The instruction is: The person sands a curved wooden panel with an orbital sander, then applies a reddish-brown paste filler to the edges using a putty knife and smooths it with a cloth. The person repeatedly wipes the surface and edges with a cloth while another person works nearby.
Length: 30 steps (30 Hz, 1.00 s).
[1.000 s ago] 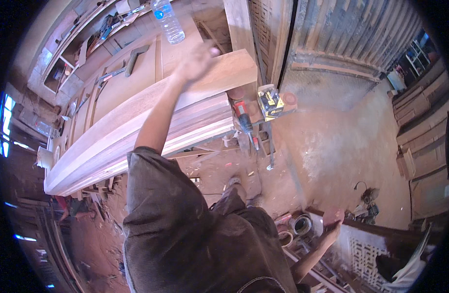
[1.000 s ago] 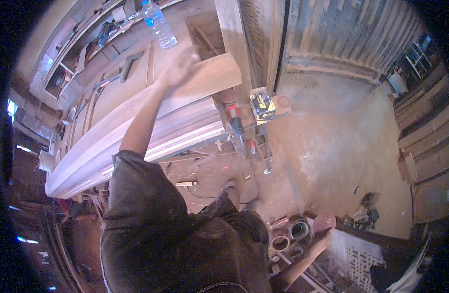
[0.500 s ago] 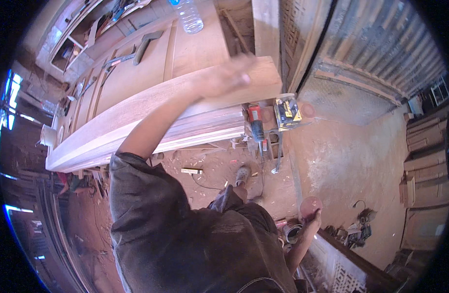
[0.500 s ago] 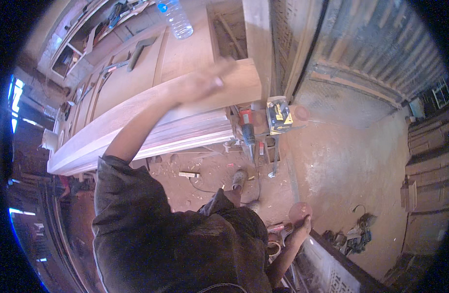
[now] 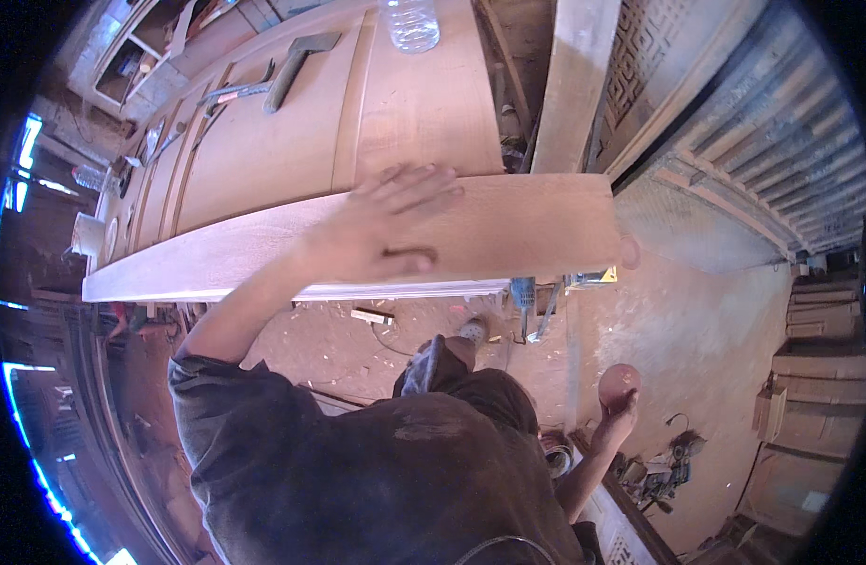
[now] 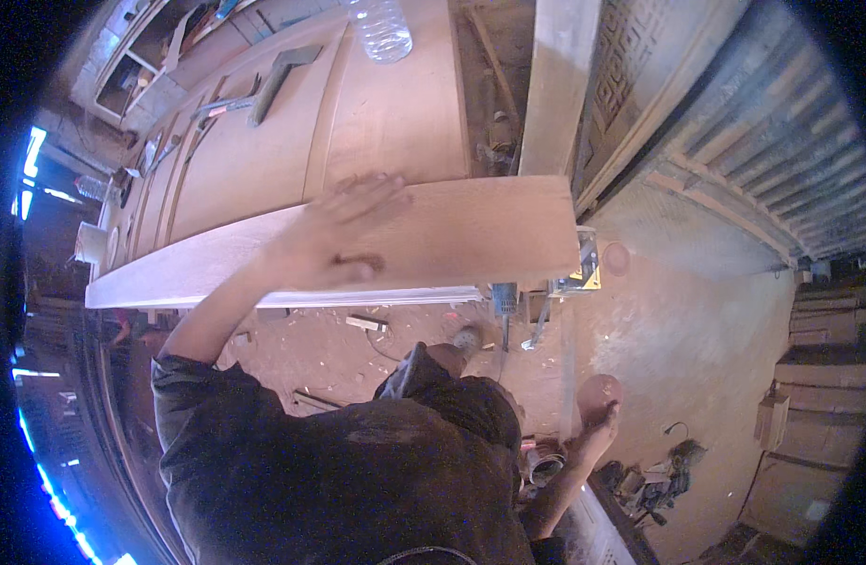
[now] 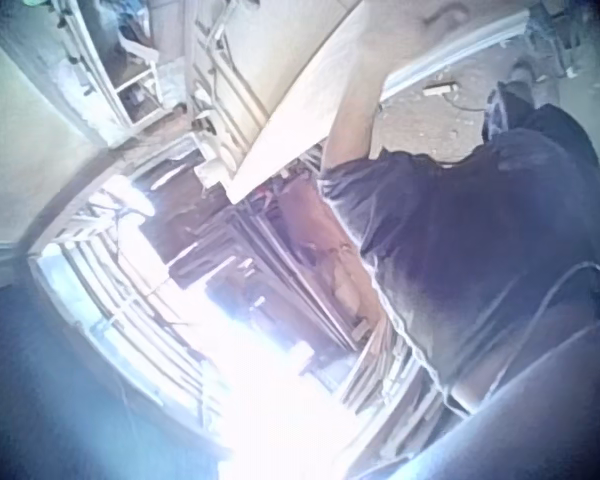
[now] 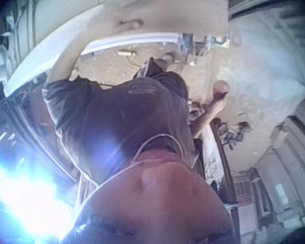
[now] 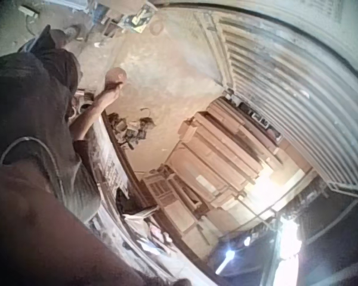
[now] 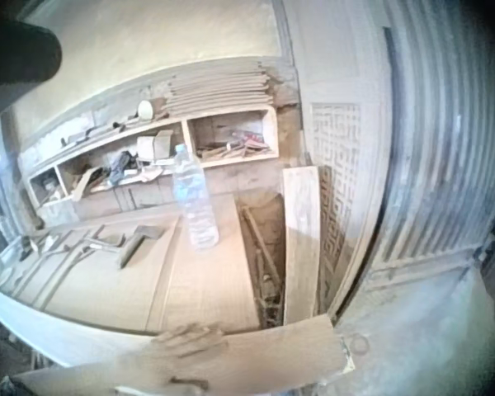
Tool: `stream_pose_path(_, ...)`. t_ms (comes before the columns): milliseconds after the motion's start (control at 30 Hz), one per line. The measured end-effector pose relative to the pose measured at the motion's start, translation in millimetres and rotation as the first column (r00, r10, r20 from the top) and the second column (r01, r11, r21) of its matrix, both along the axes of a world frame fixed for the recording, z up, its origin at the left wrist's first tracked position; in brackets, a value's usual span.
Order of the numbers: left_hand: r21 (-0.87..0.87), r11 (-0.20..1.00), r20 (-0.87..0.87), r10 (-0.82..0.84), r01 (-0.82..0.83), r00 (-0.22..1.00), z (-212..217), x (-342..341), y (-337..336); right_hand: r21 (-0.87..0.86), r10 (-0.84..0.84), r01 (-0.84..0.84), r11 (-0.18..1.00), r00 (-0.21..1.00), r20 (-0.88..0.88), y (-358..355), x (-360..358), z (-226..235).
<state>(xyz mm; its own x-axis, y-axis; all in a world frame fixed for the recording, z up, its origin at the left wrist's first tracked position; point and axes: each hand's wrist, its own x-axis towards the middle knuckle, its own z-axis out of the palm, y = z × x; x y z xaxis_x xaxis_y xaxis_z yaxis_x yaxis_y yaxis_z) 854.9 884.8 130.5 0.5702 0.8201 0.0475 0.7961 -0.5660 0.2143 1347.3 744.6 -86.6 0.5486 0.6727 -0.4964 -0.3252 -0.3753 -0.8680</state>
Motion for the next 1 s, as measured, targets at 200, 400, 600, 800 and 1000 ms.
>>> stream_pose_path(200,0.537,0.666,-0.161,0.683,-0.518,0.712,10,-132,-6,0.035,0.15,-0.151,0.988,0.987,0.05,56,-22,9)
stream_pose_path(400,0.105,0.746,0.333,0.597,-0.658,0.73,33,-52,-67,-0.01,0.237,-0.238,0.971,0.965,0.107,101,-9,-5)
stream_pose_path(600,-0.018,0.778,-0.028,0.627,-0.627,0.779,-22,80,-122,-0.007,0.547,-0.552,0.834,0.825,0.143,185,-32,-1)
stream_pose_path(800,-0.768,0.614,0.321,0.614,-0.18,0.721,-53,176,-154,0.011,0.732,-0.796,0.605,0.561,0.387,259,-21,-52)
stream_pose_path(1000,-0.29,0.547,0.313,0.83,-0.786,0.462,-12,187,-130,0.303,0.684,-0.903,0.306,0.429,0.589,295,-29,-79)
